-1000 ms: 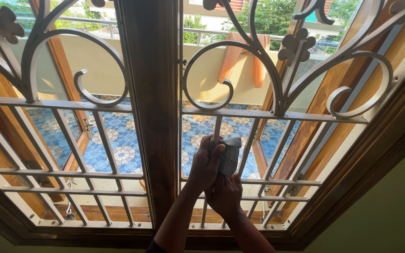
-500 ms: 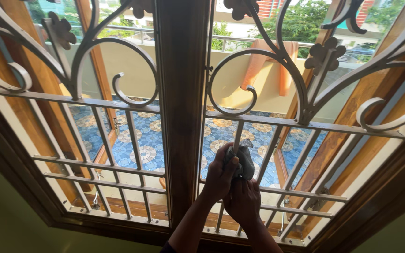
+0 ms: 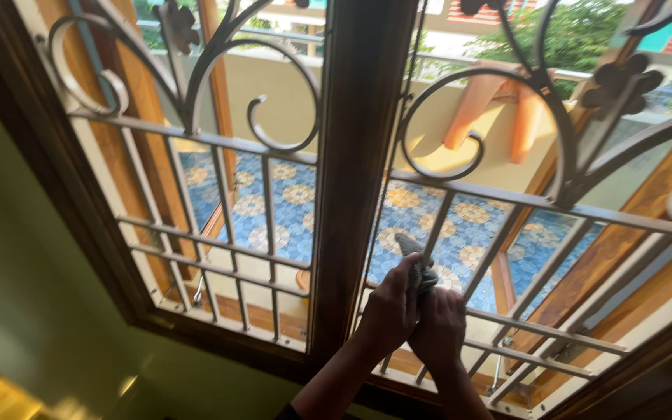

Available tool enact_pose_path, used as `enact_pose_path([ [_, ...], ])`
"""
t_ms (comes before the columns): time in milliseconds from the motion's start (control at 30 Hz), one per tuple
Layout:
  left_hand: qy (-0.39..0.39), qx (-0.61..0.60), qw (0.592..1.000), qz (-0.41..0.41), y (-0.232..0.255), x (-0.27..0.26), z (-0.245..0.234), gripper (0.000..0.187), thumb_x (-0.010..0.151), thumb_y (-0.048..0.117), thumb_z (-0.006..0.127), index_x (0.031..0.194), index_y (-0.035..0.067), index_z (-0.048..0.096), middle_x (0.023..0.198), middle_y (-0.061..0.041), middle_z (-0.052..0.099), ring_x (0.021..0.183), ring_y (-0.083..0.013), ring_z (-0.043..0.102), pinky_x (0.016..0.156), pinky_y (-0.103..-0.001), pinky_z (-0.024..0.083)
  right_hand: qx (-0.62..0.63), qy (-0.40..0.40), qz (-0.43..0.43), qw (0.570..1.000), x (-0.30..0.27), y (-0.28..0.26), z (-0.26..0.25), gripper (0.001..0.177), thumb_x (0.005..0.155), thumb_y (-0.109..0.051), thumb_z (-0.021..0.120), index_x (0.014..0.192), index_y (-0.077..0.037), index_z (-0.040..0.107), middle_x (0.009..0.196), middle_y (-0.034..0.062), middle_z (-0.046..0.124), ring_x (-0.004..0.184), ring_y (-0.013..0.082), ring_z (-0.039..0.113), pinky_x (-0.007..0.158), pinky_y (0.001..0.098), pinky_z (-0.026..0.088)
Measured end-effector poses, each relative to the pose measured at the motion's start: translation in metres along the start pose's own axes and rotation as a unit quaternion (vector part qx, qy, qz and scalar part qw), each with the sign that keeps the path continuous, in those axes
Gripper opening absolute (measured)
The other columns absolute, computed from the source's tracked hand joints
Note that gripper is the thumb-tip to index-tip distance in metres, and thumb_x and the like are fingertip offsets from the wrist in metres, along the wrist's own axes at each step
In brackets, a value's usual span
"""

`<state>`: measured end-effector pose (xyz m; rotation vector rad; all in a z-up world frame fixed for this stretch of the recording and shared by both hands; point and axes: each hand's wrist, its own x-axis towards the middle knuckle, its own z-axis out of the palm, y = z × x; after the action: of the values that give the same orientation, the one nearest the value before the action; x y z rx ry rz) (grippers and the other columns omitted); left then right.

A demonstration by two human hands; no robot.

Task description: The person wipes the metal bars and decorative scrollwork of a window security grille using a grey cloth. They systematically clean the vertical and horizontal bars, as well as the curved floral patterns, moving from the center to the edges of the window frame.

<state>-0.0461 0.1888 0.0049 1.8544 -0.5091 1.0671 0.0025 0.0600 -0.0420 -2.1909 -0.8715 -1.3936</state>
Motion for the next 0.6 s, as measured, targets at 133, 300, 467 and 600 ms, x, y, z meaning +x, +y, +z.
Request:
enact_pose_path([
  [133,-0.029,-0.018,0.999,-0.04,0.015,-0.011,-0.018,0.044,0.106,0.006,0.053,0.148,0.004,0.042,0.116,-0.025,0.066,0.095,-0.0331,0.074,0.075,-0.041,0.063,0.022,-0.006,0.007,1.0,0.002,-0.007,-0.008,0.015,0.085,-0.012,0.066,0.094,-0.004,0.057,0.093,0.0136,0.061,0.094,0.036,0.061,0.09,0.0477,0.048],
  [300,-0.031,-0.04,0.995,-0.091,0.022,-0.032,-0.035,0.037,0.105,0.005,0.058,0.142,0.003,0.05,0.117,-0.02,0.069,0.094,-0.0282,0.076,0.076,-0.039,0.063,0.085,0.037,0.002,0.996,0.005,-0.024,-0.018,0.038,0.089,-0.016,0.074,0.115,0.004,0.057,0.104,0.0183,0.065,0.108,0.0338,0.064,0.102,0.051,0.048],
  [467,0.17,0.045,0.983,-0.057,0.013,-0.032,-0.052,0.04,0.099,0.002,0.061,0.139,0.005,0.06,0.124,-0.018,0.067,0.108,-0.0297,0.074,0.088,-0.036,0.066,0.159,0.078,0.017,0.984,-0.011,-0.052,-0.023,0.056,0.09,-0.01,0.073,0.139,0.008,0.052,0.138,0.0285,0.06,0.134,0.0385,0.058,0.117,0.0505,0.047],
  [600,0.275,0.035,0.96,-0.029,0.025,-0.017,-0.062,0.043,0.105,0.003,0.057,0.148,0.002,0.053,0.139,-0.023,0.056,0.121,-0.0329,0.068,0.097,-0.037,0.064,0.177,0.053,0.042,0.982,-0.012,-0.083,-0.021,0.063,0.086,-0.007,0.072,0.142,0.008,0.05,0.144,0.031,0.053,0.136,0.0419,0.056,0.112,0.0472,0.05],
])
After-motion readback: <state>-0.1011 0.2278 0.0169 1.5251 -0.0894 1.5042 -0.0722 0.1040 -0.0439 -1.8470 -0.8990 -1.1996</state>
